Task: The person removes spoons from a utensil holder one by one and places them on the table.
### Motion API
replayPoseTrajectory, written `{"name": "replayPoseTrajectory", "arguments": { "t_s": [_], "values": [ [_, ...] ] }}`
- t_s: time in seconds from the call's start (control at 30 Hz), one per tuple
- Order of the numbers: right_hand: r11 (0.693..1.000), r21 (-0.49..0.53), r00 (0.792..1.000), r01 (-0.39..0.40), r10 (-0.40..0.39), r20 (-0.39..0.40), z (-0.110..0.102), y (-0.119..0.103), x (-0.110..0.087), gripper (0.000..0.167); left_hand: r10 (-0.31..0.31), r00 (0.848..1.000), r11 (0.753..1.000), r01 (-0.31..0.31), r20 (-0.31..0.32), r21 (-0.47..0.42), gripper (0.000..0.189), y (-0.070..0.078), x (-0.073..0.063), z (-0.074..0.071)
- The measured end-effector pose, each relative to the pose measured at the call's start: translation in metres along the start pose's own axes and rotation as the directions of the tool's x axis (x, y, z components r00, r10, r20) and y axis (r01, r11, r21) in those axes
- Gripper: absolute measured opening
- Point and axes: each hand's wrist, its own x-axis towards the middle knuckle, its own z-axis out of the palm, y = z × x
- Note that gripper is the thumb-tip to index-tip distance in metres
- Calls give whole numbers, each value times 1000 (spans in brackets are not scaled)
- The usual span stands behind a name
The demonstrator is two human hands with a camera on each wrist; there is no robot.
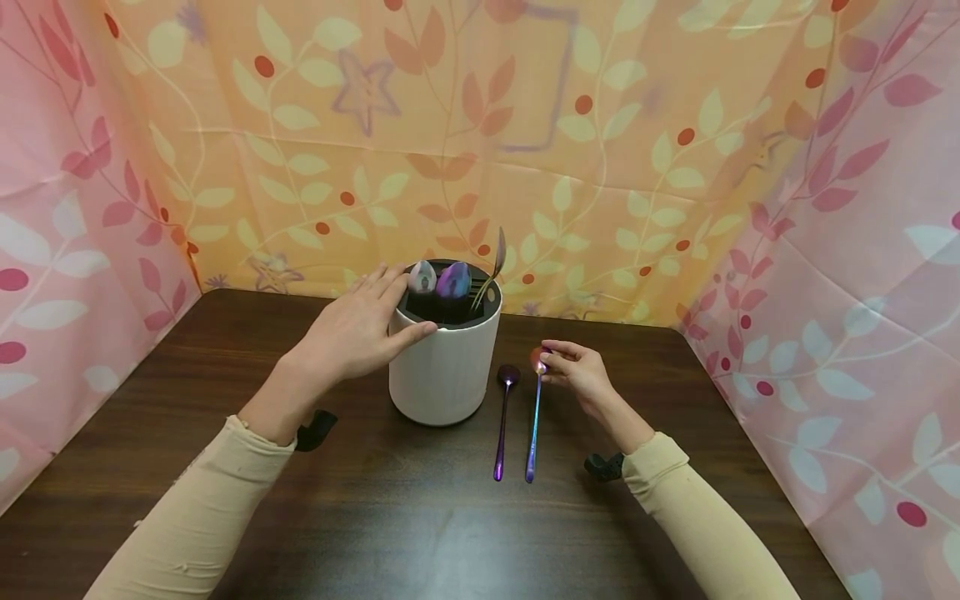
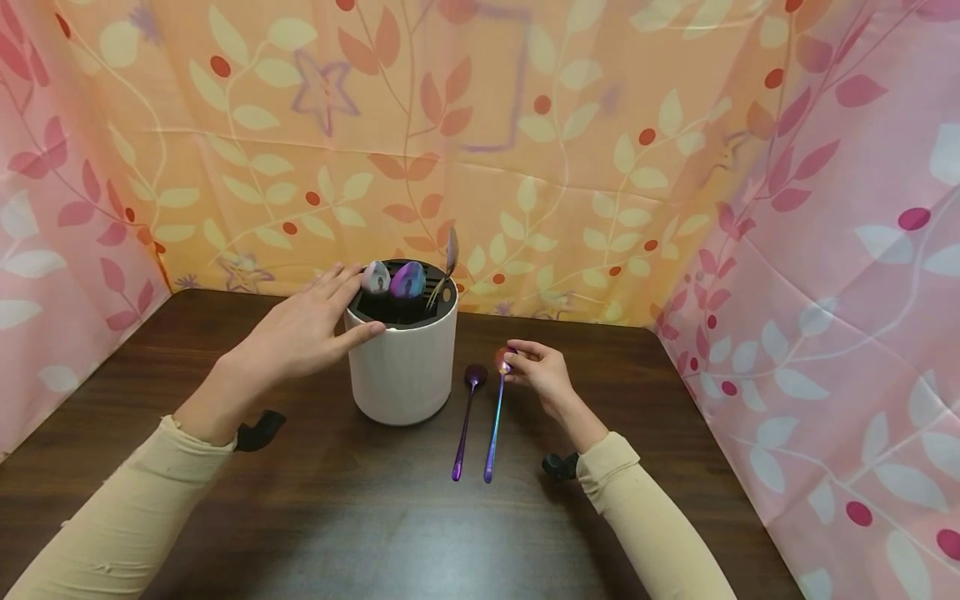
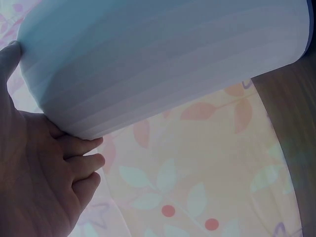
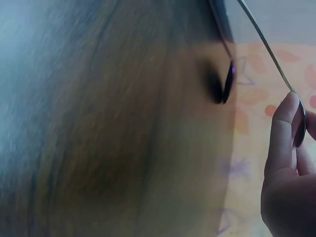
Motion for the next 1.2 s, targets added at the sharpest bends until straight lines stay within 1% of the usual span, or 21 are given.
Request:
{"name": "replayPoseTrajectory", "arguments": {
  "t_s": [0.27,0.6,1.0,1.13,1.2],
  "values": [
    [998,-32,999,-47,48,24,-4,13,5,48,1,1000,1000,-1,13,2,98,1,-1,0],
    [995,-30,995,-91,91,28,-4,25,12,44,3,1000,1000,-3,18,10,98,1,-2,1],
    [988,-94,990,-119,125,59,-5,29,15,41,5,1000,1000,-5,14,13,97,1,-1,0],
    [988,-104,990,-113,121,71,-5,29,17,42,6,1000,1000,-6,14,11,97,1,-2,-1],
    [986,-130,992,-101,111,68,-5,28,17,43,6,1000,1000,-6,8,14,97,1,-1,-1]
  ]
}}
